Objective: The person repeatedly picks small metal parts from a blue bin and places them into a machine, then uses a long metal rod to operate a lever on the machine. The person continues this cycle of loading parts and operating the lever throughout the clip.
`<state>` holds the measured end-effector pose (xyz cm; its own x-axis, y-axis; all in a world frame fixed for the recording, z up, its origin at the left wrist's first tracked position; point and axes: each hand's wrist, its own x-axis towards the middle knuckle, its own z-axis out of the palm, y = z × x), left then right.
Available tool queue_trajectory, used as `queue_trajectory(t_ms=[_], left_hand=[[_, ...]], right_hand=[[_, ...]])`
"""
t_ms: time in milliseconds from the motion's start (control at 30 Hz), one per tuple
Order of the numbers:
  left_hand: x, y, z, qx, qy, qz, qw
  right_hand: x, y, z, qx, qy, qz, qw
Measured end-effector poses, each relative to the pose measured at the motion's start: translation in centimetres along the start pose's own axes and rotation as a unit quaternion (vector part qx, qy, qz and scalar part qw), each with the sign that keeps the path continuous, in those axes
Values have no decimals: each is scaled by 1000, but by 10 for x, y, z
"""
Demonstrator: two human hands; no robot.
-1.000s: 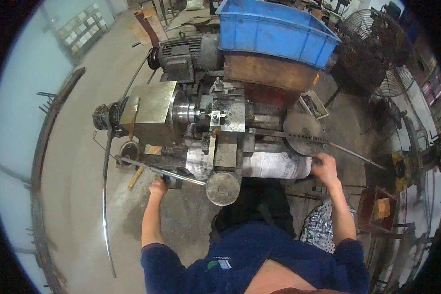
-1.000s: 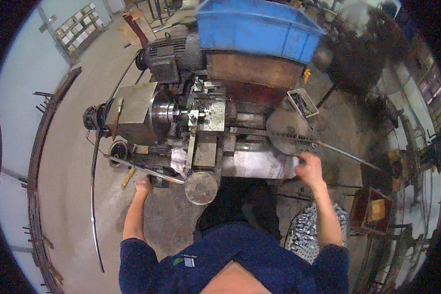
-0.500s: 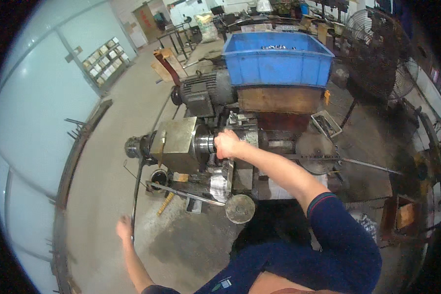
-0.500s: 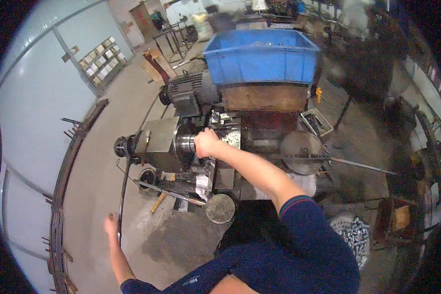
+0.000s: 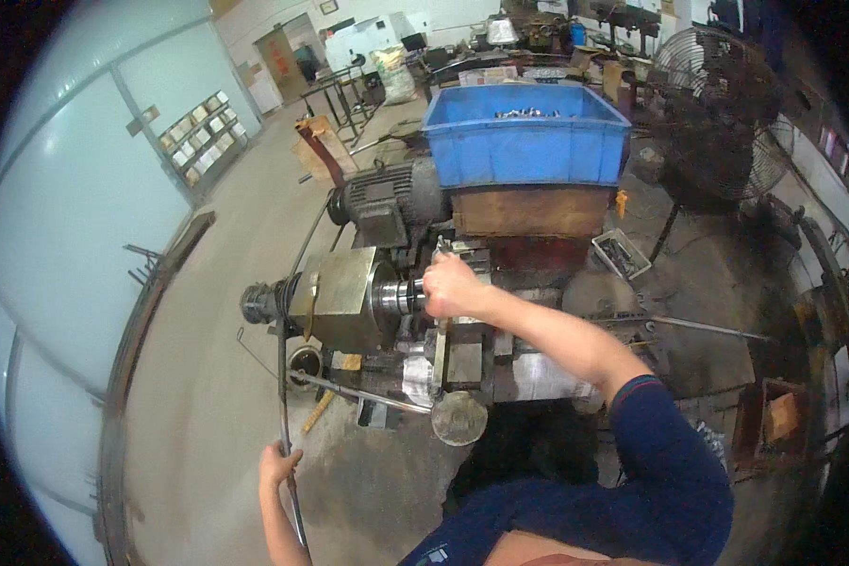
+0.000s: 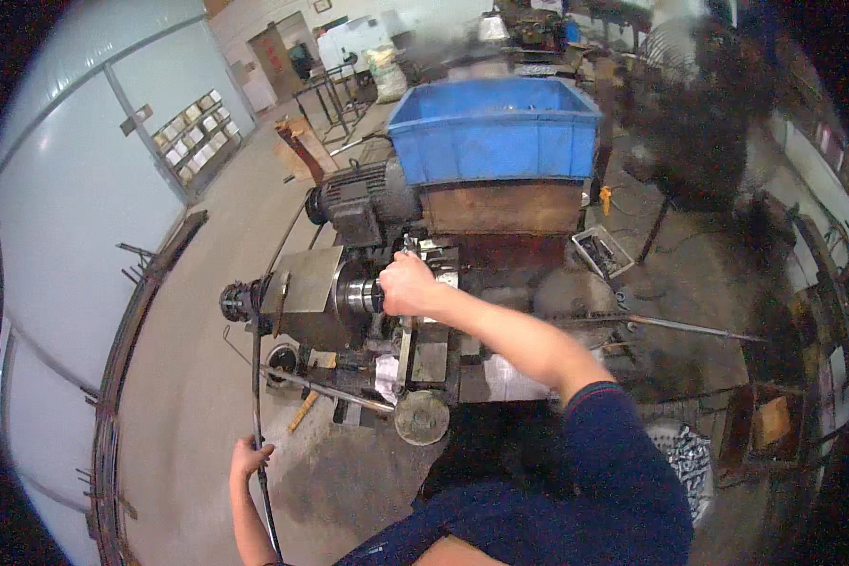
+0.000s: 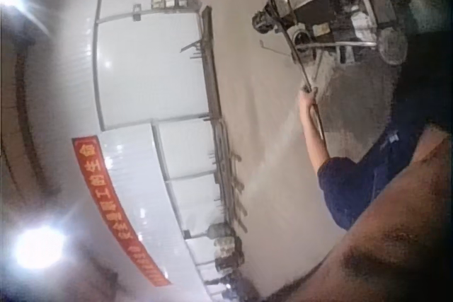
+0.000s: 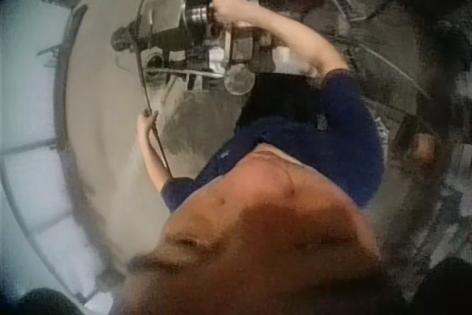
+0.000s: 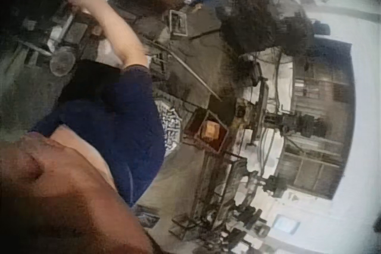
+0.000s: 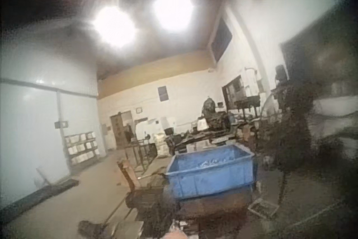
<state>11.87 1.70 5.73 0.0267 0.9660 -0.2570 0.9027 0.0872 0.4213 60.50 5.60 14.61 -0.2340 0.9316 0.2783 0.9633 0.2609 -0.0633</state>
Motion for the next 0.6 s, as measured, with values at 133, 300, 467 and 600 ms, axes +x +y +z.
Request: queue_trajectory(t_ms=[133,300,467,600], left_hand=[[37,-21,24,-385,-80,-33,919],[44,-21,29,-422,-55,-18,905],[33,-6,25,-403,-30,-10,915],[33,-9,26,-423,-25,-5,906]], right_hand=[[-34,31,-87,97,-31,-65,993],[-34,94,-164,120,47,54,990],[-27,108,-197,-37,282,136,949],[-29,95,-210,-22,372,16,928]])
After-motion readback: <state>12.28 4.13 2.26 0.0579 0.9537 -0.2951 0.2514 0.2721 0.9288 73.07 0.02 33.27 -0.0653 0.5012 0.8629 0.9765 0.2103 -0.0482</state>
